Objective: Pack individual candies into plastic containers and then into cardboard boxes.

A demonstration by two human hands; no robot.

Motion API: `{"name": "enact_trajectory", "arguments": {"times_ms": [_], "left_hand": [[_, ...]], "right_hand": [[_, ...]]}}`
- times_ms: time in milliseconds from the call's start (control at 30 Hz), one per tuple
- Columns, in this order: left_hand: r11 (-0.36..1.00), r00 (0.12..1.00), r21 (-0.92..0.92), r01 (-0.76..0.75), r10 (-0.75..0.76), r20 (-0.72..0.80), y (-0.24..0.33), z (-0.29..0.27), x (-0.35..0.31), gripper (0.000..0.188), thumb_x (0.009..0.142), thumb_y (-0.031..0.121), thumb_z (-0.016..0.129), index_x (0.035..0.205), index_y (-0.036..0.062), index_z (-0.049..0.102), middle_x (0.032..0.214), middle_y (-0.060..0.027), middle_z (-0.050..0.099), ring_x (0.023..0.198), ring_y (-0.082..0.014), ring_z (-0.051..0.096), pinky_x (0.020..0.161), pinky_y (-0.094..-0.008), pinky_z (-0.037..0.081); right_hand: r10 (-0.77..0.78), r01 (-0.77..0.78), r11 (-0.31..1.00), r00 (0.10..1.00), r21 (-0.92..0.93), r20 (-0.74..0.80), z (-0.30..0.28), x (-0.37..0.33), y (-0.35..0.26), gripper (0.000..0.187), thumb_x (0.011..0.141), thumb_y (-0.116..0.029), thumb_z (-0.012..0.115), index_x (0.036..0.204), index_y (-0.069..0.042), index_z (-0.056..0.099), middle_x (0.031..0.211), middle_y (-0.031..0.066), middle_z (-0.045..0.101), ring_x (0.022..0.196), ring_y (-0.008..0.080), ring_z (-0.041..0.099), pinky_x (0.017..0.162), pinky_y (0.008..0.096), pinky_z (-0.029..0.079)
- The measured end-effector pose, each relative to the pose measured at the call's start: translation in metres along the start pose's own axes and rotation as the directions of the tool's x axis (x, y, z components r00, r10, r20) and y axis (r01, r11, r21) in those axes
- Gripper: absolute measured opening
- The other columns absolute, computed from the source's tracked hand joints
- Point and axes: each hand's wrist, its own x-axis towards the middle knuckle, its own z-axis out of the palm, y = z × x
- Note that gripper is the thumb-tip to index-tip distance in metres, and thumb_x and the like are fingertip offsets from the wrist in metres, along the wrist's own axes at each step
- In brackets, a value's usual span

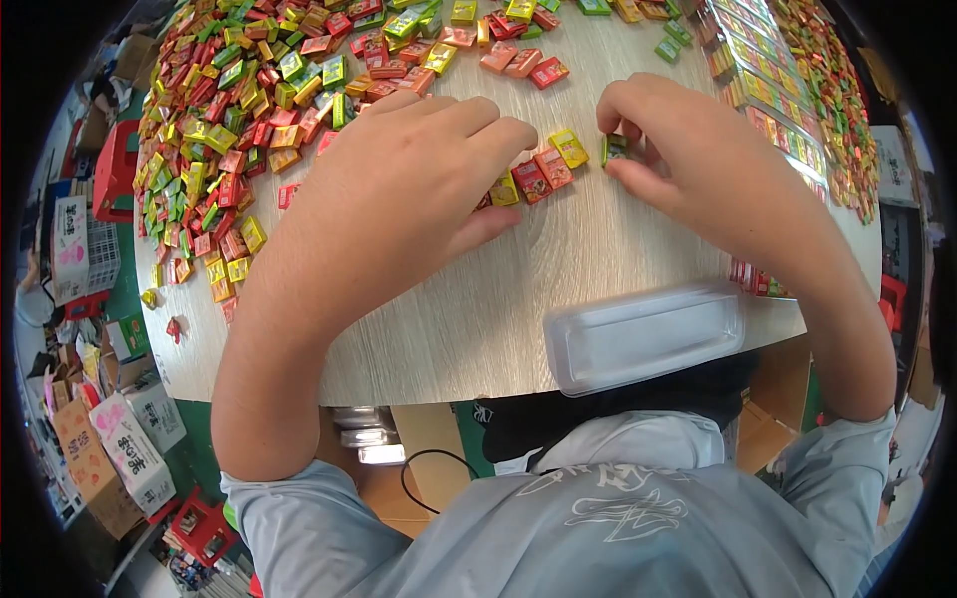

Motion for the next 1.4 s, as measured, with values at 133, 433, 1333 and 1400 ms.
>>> {"name": "enact_trajectory", "arguments": {"times_ms": [133, 433, 1333, 1400], "left_hand": [[0.999, 1.000, -0.038, 0.017, -0.018, -0.015, -0.002, 0.004, 0.000, 0.039, 0.082, 0.020, 0.077, 0.116, 0.0082, 0.063, 0.098, -0.0087, 0.063, 0.091, -0.0299, 0.062, 0.083, -0.0419, 0.048], [0.998, 1.000, -0.062, 0.024, -0.024, -0.004, -0.001, 0.004, 0.000, 0.036, 0.082, 0.020, 0.077, 0.112, 0.0059, 0.063, 0.098, -0.0102, 0.062, 0.093, -0.0322, 0.061, 0.082, -0.0431, 0.049], [0.996, 0.997, -0.048, 0.073, -0.073, -0.004, -0.003, -0.003, -0.001, 0.027, 0.079, 0.016, 0.079, 0.101, 0.0040, 0.067, 0.092, -0.0116, 0.062, 0.090, -0.0337, 0.060, 0.080, -0.0430, 0.049], [0.998, 0.995, -0.046, 0.047, -0.050, -0.087, -0.004, -0.005, -0.003, 0.028, 0.078, 0.015, 0.080, 0.101, 0.0056, 0.068, 0.093, -0.0105, 0.063, 0.089, -0.0320, 0.061, 0.079, -0.0421, 0.050]], "right_hand": [[-0.080, 0.080, 0.997, 0.997, -0.010, -0.016, 0.001, 0.005, 0.000, 0.029, 0.089, -0.008, 0.067, 0.116, -0.005, 0.055, 0.109, 0.0110, 0.060, 0.090, 0.0283, 0.066, 0.078, 0.0381, 0.052], [-0.139, 0.142, 0.988, 0.989, 0.066, -0.044, 0.005, 0.008, -0.008, 0.040, 0.088, -0.009, 0.070, 0.125, -0.006, 0.055, 0.118, 0.0103, 0.056, 0.102, 0.0316, 0.063, 0.087, 0.0416, 0.051], [-0.118, 0.120, 0.991, 0.992, 0.053, -0.034, 0.013, 0.008, -0.021, 0.026, 0.091, -0.018, 0.069, 0.109, -0.001, 0.061, 0.107, 0.0144, 0.059, 0.094, 0.0355, 0.063, 0.082, 0.0434, 0.051], [-0.114, 0.116, 0.992, 0.993, 0.052, -0.038, 0.014, 0.007, -0.020, 0.026, 0.091, -0.018, 0.069, 0.110, -0.001, 0.061, 0.108, 0.0143, 0.059, 0.094, 0.0355, 0.063, 0.082, 0.0432, 0.051]]}}
